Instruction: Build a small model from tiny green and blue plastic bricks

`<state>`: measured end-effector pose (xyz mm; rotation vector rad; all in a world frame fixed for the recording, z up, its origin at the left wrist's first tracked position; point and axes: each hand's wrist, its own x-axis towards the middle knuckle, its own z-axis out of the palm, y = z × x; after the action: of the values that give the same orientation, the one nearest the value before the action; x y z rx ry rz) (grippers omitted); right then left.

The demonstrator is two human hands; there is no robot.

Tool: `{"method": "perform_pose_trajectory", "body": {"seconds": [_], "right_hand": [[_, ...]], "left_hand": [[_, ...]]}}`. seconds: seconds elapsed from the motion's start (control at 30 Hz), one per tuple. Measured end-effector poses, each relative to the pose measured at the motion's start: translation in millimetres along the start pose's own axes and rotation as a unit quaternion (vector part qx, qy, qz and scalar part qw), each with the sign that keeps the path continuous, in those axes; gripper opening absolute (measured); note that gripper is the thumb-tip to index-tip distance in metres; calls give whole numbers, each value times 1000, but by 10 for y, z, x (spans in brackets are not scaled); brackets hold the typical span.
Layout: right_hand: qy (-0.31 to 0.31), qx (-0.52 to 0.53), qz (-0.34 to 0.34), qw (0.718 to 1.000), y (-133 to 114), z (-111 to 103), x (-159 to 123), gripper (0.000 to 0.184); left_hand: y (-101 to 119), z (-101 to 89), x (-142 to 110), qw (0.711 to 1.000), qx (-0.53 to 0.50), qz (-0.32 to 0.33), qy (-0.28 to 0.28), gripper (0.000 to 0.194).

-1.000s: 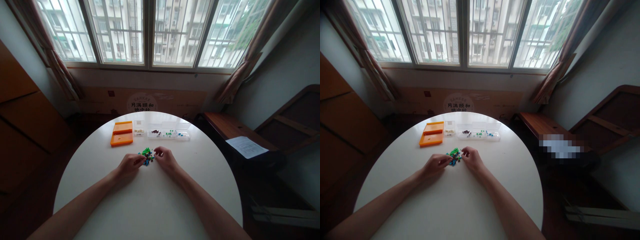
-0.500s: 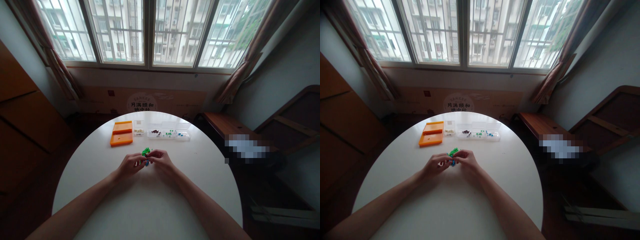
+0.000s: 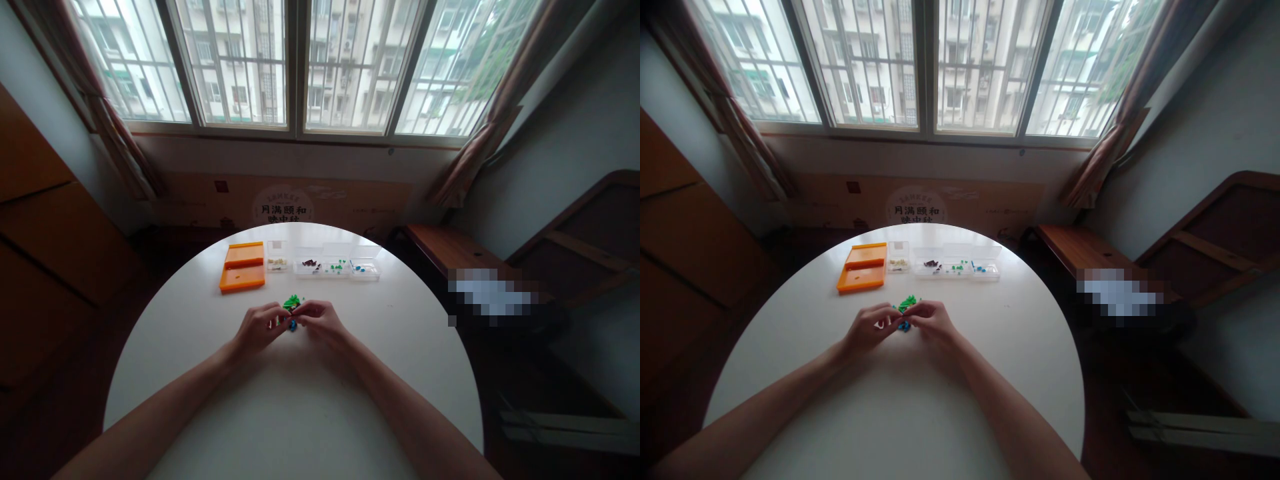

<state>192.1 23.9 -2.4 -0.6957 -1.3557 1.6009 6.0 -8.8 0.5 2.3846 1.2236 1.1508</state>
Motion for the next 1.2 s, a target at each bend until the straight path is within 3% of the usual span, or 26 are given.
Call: {"method": "perform_pose_trajectory", "body": {"seconds": [1.2], "right_hand": [[25,-59,14,998,72,-13,37,28]], "left_hand": [[-27,5,-4,1000,11,7,-2,16]]}}
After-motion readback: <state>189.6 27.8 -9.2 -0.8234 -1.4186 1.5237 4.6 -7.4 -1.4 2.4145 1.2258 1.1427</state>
